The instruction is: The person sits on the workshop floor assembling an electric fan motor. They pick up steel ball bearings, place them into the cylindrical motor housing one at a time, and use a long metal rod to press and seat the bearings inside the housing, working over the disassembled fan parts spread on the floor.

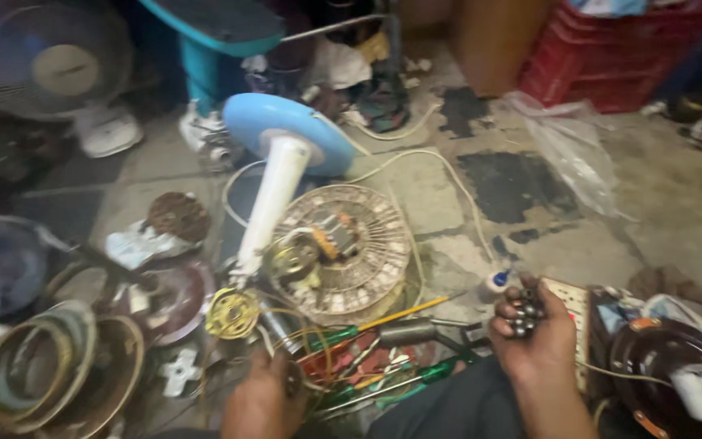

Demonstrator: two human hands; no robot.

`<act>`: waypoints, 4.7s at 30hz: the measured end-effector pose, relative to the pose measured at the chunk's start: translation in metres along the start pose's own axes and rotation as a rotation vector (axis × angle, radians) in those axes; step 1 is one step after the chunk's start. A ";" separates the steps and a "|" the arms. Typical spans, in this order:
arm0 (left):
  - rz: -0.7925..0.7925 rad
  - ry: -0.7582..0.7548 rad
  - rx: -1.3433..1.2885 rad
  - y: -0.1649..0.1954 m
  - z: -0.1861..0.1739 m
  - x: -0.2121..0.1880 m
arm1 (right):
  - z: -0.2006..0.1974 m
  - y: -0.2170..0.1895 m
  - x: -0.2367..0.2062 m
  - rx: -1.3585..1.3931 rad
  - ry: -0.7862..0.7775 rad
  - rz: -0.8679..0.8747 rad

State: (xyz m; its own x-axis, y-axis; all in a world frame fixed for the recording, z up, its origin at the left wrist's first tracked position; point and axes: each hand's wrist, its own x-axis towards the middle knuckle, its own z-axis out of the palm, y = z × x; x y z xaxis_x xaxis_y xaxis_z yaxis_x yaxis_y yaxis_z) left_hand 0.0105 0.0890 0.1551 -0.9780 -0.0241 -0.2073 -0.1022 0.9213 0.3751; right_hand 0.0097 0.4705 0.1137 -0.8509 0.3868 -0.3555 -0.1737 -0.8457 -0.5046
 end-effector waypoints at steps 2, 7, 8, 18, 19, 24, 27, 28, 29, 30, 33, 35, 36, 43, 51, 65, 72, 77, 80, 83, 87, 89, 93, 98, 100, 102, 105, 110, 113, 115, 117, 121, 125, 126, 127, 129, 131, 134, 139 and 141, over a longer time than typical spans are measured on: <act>0.091 -0.057 -0.048 0.038 -0.003 -0.006 | 0.004 0.000 -0.005 0.045 0.015 -0.006; 0.573 0.092 -0.306 0.148 0.005 0.025 | 0.017 0.004 -0.009 0.127 0.031 0.066; 0.554 0.049 -0.323 0.171 0.013 0.038 | 0.018 0.003 -0.008 0.122 0.024 0.063; 0.453 -0.156 0.041 0.275 0.117 0.156 | 0.015 0.017 0.018 0.078 -0.093 0.146; 0.434 -0.173 0.046 0.275 0.122 0.161 | 0.015 0.017 0.019 0.075 -0.105 0.152; 0.574 -0.077 0.011 0.251 0.113 0.145 | 0.019 0.014 0.015 0.051 -0.158 0.162; 0.673 -0.112 -0.154 0.192 0.098 0.087 | 0.020 0.012 0.012 0.049 -0.144 0.163; 0.724 -0.102 -0.155 0.169 0.095 0.068 | 0.020 0.011 0.011 0.060 -0.155 0.173; 0.728 -0.111 -0.144 0.143 0.091 0.050 | 0.020 0.011 0.010 0.071 -0.165 0.184; 0.701 -0.122 -0.118 0.120 0.088 0.038 | 0.020 0.012 0.008 0.082 -0.175 0.196; 0.521 -0.119 -0.022 0.074 0.096 0.022 | 0.021 0.017 0.002 0.011 -0.191 0.189; 0.459 -0.115 0.002 0.059 0.105 0.021 | 0.022 0.022 -0.002 -0.033 -0.192 0.169; 0.440 -0.115 0.005 0.051 0.108 0.019 | 0.022 0.024 -0.004 -0.055 -0.196 0.159; 0.381 -0.158 -0.052 -0.003 0.098 -0.003 | 0.017 0.031 -0.010 -0.084 -0.153 0.169; 0.310 -0.289 -0.144 -0.030 0.114 0.001 | 0.014 0.035 0.006 -0.176 -0.102 0.131; 0.037 -0.704 -0.052 -0.124 0.145 -0.080 | 0.007 0.034 0.009 -0.204 -0.161 0.170; 0.538 -0.041 -0.707 -0.012 0.023 -0.038 | 0.040 0.037 0.008 -0.021 -0.322 0.303; 0.424 0.106 -0.392 0.106 -0.009 0.055 | 0.078 0.040 0.058 -0.113 -0.340 0.201; 0.460 0.172 -0.335 0.132 0.007 0.091 | 0.073 0.039 0.082 -0.095 -0.263 0.171; 0.573 0.299 -0.409 0.144 0.043 0.117 | 0.059 0.038 0.096 -0.110 -0.221 0.164; 0.520 0.265 -0.444 0.143 0.078 0.131 | 0.051 0.045 0.098 -0.218 -0.158 0.174; 0.524 0.264 -0.455 0.141 0.085 0.134 | 0.054 0.044 0.097 -0.237 -0.094 0.144; 0.626 0.341 -0.491 0.141 0.081 0.135 | 0.059 0.041 0.095 -0.189 -0.104 0.107; 0.312 0.102 -1.117 0.161 0.066 0.120 | 0.061 0.041 0.094 -0.216 -0.010 0.110; 0.222 0.040 -1.294 0.168 0.056 0.113 | 0.060 0.043 0.089 -0.213 -0.030 0.123; 0.148 0.006 -1.374 0.177 0.046 0.114 | 0.062 0.043 0.088 -0.192 -0.081 0.125; 0.033 -0.248 -1.631 0.192 0.043 0.113 | 0.063 0.040 0.086 -0.211 -0.083 0.114; 0.184 -0.244 -1.794 0.202 0.062 0.111 | 0.058 0.034 0.084 -0.157 -0.047 0.069; 0.152 -0.184 -1.796 0.199 0.074 0.116 | 0.058 0.033 0.085 -0.138 -0.014 0.029; 0.121 -0.149 -1.771 0.197 0.080 0.119 | 0.061 0.032 0.085 -0.139 -0.003 0.017; 0.082 -0.136 -1.748 0.196 0.085 0.119 | 0.064 0.032 0.083 -0.148 -0.020 0.019; 0.097 -0.115 -1.778 0.191 0.090 0.120 | 0.070 0.033 0.075 -0.305 -0.045 -0.029; 0.008 -0.158 -1.831 0.182 0.090 0.119 | 0.077 0.036 0.070 -0.471 -0.050 -0.029; -0.012 -0.173 -1.857 0.179 0.089 0.119 | 0.079 0.037 0.070 -0.483 -0.063 -0.006; 0.030 -0.189 -1.858 0.177 0.089 0.118 | 0.080 0.038 0.069 -0.525 -0.088 0.015; 0.111 -0.223 -1.858 0.174 0.088 0.115 | 0.081 0.041 0.068 -0.608 -0.134 0.059; 0.122 -0.224 -1.880 0.173 0.087 0.114 | 0.082 0.042 0.068 -0.601 -0.149 0.078; 0.125 -0.211 -1.894 0.174 0.085 0.113 | 0.082 0.042 0.067 -0.591 -0.210 0.100; 0.120 -0.261 -1.965 0.175 0.084 0.111 | 0.079 0.045 0.065 -0.597 -0.230 0.132; 0.140 -0.293 -2.016 0.175 0.085 0.110 | 0.078 0.046 0.065 -0.611 -0.251 0.125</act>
State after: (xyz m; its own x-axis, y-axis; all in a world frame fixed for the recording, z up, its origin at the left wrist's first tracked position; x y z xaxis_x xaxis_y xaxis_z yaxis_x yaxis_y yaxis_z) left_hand -0.0990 0.2804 0.1214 -0.9639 0.2346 -0.1263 -0.2614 -0.7413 0.6182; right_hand -0.0923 0.4279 0.1291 -0.9486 0.1400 -0.2837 0.1826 -0.4902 -0.8523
